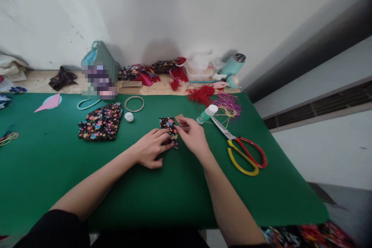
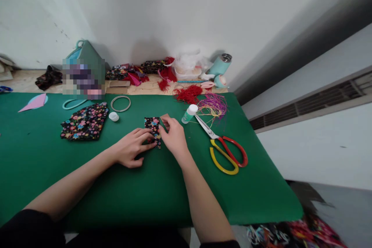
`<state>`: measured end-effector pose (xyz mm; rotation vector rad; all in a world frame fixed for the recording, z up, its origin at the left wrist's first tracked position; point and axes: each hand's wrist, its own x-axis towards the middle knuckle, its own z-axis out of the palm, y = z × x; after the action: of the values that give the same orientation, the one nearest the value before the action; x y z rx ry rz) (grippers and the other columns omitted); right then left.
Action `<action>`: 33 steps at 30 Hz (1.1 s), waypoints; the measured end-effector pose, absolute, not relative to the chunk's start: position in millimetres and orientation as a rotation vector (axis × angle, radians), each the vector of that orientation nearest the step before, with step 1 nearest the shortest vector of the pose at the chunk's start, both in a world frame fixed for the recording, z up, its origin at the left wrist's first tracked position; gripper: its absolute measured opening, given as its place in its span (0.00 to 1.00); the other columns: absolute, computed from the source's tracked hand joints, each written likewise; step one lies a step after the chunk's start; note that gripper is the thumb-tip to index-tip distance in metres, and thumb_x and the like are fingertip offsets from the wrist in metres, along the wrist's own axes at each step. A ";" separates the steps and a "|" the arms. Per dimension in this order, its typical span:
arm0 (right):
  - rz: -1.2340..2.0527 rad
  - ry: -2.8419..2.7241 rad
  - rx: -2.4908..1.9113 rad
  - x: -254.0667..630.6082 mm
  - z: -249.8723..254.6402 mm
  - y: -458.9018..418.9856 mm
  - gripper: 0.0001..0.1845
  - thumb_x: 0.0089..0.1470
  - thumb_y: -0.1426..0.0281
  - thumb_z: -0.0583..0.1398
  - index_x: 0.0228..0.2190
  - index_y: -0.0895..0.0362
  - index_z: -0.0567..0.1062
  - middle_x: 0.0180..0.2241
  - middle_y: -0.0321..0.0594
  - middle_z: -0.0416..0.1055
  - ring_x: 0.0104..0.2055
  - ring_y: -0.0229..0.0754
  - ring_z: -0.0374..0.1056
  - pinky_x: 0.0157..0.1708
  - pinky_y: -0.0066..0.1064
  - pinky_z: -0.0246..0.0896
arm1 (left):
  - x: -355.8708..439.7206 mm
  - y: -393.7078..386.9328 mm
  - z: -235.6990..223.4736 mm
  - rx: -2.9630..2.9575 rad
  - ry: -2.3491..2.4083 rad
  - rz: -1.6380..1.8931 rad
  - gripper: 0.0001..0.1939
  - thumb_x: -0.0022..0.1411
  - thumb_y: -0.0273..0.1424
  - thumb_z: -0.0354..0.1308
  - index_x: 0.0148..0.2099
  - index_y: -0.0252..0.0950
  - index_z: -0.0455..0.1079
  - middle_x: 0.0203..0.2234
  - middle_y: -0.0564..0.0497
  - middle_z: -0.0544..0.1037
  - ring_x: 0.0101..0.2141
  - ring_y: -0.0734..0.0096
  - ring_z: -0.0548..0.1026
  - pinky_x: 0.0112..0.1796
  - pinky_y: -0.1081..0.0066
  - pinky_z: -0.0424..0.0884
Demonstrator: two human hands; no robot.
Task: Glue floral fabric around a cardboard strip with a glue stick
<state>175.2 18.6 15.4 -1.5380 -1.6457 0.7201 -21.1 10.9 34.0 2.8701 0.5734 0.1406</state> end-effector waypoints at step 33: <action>0.336 -2.045 -1.838 192.3 5.6 28.6 0.14 0.49 0.73 0.59 0.40 0.60 0.73 0.36 0.46 0.70 0.37 0.46 0.68 0.36 0.35 0.64 | -24.2 12.3 19.0 2.792 0.697 0.196 0.39 0.46 0.33 0.50 0.63 0.32 0.54 0.58 0.42 0.63 0.58 0.51 0.56 0.57 0.53 0.48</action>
<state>192.3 28.6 5.6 -1.8375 -2.0449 0.3363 -24.2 12.3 19.0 2.7915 0.6969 0.1956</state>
